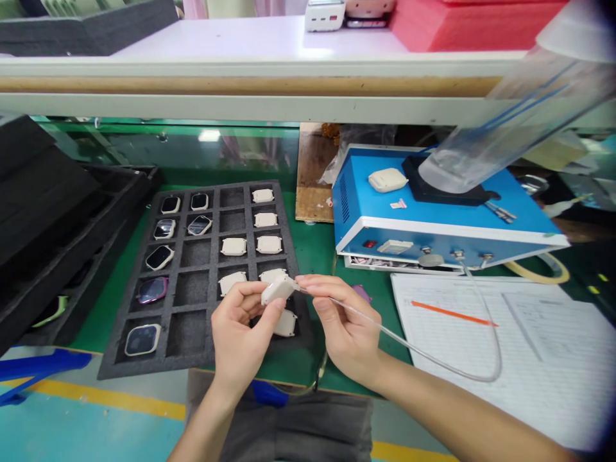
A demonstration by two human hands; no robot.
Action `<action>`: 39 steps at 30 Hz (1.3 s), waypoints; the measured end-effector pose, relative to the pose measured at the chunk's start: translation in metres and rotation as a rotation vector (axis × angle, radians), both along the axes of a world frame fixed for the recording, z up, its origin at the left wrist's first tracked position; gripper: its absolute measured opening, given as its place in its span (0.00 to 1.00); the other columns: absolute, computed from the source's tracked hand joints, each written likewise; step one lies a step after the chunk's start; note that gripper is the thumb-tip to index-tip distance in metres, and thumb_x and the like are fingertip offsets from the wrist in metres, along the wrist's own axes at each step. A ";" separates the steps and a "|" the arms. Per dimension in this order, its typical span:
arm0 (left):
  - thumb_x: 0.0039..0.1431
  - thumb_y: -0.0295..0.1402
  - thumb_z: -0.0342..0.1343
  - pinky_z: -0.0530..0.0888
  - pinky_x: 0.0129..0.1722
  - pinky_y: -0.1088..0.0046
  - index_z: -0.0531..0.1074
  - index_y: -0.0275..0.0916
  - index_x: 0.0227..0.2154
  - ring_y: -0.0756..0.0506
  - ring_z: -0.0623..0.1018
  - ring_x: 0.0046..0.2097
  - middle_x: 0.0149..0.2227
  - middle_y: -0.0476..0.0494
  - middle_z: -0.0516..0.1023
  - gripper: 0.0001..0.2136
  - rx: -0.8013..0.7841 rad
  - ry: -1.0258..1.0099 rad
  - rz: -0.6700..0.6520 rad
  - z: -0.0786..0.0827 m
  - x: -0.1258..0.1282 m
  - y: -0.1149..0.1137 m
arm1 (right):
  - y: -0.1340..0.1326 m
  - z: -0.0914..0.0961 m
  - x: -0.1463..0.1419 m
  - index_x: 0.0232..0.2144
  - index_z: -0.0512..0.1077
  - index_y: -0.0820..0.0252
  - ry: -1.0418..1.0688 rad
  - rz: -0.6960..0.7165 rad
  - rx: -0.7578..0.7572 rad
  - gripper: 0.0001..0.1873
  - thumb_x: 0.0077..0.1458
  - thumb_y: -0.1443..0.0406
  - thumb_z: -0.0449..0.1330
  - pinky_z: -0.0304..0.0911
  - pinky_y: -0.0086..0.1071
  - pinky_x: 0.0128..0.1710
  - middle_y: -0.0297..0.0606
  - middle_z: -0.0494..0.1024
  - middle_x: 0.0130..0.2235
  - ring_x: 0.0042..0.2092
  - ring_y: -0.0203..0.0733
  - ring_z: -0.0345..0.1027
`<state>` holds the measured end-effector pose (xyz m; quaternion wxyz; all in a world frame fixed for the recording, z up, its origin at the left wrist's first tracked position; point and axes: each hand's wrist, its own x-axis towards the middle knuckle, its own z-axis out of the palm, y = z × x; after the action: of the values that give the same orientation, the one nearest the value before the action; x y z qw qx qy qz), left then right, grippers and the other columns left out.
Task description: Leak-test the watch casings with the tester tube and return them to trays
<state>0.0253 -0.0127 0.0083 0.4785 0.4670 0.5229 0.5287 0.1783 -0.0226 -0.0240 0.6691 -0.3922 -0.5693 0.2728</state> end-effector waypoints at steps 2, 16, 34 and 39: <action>0.53 0.34 0.72 0.81 0.34 0.78 0.76 0.37 0.36 0.45 0.87 0.35 0.34 0.41 0.87 0.12 0.000 0.002 -0.002 0.000 0.000 0.000 | 0.000 0.000 0.000 0.45 0.79 0.53 -0.007 -0.007 -0.003 0.10 0.70 0.69 0.58 0.79 0.45 0.51 0.42 0.85 0.45 0.50 0.47 0.82; 0.50 0.37 0.74 0.83 0.36 0.72 0.77 0.37 0.35 0.41 0.87 0.36 0.34 0.40 0.87 0.14 -0.028 0.027 0.019 0.000 0.000 0.000 | 0.000 -0.001 0.001 0.45 0.79 0.52 -0.021 0.002 -0.013 0.11 0.69 0.70 0.59 0.79 0.44 0.50 0.42 0.85 0.45 0.50 0.46 0.81; 0.49 0.36 0.74 0.83 0.35 0.73 0.79 0.38 0.33 0.42 0.87 0.34 0.33 0.40 0.87 0.12 0.028 0.075 0.015 0.000 -0.001 0.000 | 0.000 0.000 0.002 0.45 0.79 0.52 -0.047 -0.005 -0.018 0.10 0.69 0.69 0.58 0.79 0.44 0.50 0.42 0.85 0.45 0.50 0.47 0.81; 0.50 0.36 0.73 0.83 0.34 0.75 0.79 0.38 0.33 0.43 0.87 0.32 0.32 0.41 0.87 0.11 0.076 0.108 0.024 -0.002 -0.004 0.002 | 0.005 0.003 0.000 0.44 0.79 0.53 -0.048 -0.008 0.020 0.10 0.69 0.68 0.58 0.79 0.42 0.49 0.43 0.85 0.44 0.48 0.46 0.81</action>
<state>0.0215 -0.0105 0.0068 0.4249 0.5063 0.5331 0.5282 0.1782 -0.0176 -0.0210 0.6602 -0.3940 -0.5865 0.2548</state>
